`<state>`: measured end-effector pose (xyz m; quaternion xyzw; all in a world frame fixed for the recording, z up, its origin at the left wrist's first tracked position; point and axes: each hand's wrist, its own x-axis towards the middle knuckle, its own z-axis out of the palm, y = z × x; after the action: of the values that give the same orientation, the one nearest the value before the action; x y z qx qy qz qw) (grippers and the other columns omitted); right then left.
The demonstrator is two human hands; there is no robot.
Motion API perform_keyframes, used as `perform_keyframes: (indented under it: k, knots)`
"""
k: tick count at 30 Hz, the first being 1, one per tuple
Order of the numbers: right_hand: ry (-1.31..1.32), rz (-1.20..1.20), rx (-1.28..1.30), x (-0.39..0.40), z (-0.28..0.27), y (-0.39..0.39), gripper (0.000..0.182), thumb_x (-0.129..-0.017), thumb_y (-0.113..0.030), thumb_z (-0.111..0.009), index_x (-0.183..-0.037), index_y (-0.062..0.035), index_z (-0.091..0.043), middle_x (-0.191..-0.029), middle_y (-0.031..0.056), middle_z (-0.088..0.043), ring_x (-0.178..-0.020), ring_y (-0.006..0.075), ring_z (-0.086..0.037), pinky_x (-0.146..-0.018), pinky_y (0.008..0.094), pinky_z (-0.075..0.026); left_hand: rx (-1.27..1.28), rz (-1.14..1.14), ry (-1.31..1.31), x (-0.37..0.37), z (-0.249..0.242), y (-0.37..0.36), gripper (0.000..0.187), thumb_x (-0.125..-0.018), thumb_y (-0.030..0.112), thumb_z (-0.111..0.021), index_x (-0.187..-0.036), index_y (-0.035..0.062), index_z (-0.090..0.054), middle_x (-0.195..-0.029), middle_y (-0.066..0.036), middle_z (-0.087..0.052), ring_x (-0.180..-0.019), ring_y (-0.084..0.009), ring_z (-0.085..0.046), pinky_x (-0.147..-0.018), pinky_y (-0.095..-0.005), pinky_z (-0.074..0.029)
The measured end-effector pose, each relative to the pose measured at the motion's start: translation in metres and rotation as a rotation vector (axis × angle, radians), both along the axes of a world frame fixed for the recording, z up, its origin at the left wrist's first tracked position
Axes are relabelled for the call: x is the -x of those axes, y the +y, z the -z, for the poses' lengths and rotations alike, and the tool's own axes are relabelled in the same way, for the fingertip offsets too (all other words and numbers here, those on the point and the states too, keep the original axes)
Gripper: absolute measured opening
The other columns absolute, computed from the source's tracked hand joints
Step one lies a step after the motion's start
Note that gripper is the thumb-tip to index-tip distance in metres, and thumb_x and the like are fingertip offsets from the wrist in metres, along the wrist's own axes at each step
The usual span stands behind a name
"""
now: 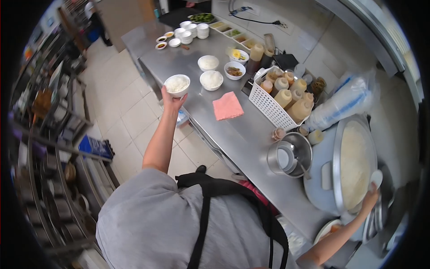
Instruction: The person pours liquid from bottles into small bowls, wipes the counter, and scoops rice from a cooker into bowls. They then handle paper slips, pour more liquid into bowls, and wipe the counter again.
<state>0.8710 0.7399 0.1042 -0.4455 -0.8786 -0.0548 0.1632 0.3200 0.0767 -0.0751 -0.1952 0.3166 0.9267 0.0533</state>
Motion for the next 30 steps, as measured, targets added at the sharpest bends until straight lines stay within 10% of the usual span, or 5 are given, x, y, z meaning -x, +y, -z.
perform_keyframes:
  k: [5, 11, 15, 21, 30]
  knots:
    - [0.565, -0.338, 0.027, 0.088, -0.043, -0.147, 0.070, -0.075, 0.015, -0.042, -0.138, -0.0117, -0.031, -0.141, 0.0108, -0.034, -0.131, 0.0249, -0.030, -0.105, 0.0347, -0.025, 0.113, 0.119, -0.084, 0.075, 0.048, -0.020, 0.061, -0.085, 0.053, -0.043, -0.131, 0.0143, -0.036, -0.134, -0.013, -0.037, -0.117, -0.0326, -0.043, -0.094, -0.0563, -0.035]
    - [-0.083, -0.169, 0.084, 0.186, -0.035, -0.284, 0.043, -0.073, 0.001, -0.057, -0.114, -0.0072, -0.055, -0.107, 0.0177, -0.059, -0.097, 0.0341, -0.058, -0.081, 0.0406, -0.046, 0.213, 0.270, -0.213, 0.151, 0.092, -0.008, 0.055, -0.080, 0.056, -0.046, -0.120, 0.0176, -0.048, -0.117, -0.005, -0.050, -0.101, -0.0239, -0.050, -0.080, -0.0403, -0.042]
    - [-0.530, -0.170, -0.186, 0.213, 0.037, -0.285, 0.009, -0.071, -0.009, -0.058, -0.075, -0.0075, -0.066, -0.079, 0.0102, -0.065, -0.073, 0.0242, -0.066, -0.061, 0.0352, -0.051, 0.328, 0.282, -0.281, 0.190, 0.107, -0.002, 0.044, -0.084, 0.043, -0.051, -0.116, 0.0127, -0.048, -0.116, -0.012, -0.046, -0.093, -0.0239, -0.050, -0.071, -0.0351, -0.048]
    - [-0.478, -0.108, -0.170, 0.247, 0.114, -0.272, 0.012, -0.074, -0.016, -0.059, -0.080, -0.0082, -0.065, -0.085, 0.0058, -0.065, -0.078, 0.0191, -0.064, -0.069, 0.0351, -0.048, 0.258, 0.464, -0.074, 0.206, 0.118, -0.022, 0.061, -0.083, 0.056, -0.050, -0.126, 0.0146, -0.041, -0.130, -0.008, -0.031, -0.106, -0.0259, -0.037, -0.077, -0.0386, -0.047]
    - [0.086, -0.006, -0.355, 0.204, -0.013, -0.223, 0.013, -0.080, -0.018, -0.058, -0.077, -0.0060, -0.061, -0.081, 0.0082, -0.062, -0.080, 0.0227, -0.058, -0.071, 0.0374, -0.043, 0.477, 0.288, -0.085, 0.183, 0.082, -0.055, 0.074, -0.075, 0.046, -0.064, -0.133, 0.0134, -0.030, -0.131, -0.012, -0.021, -0.099, -0.0260, -0.038, -0.080, -0.0414, -0.043]
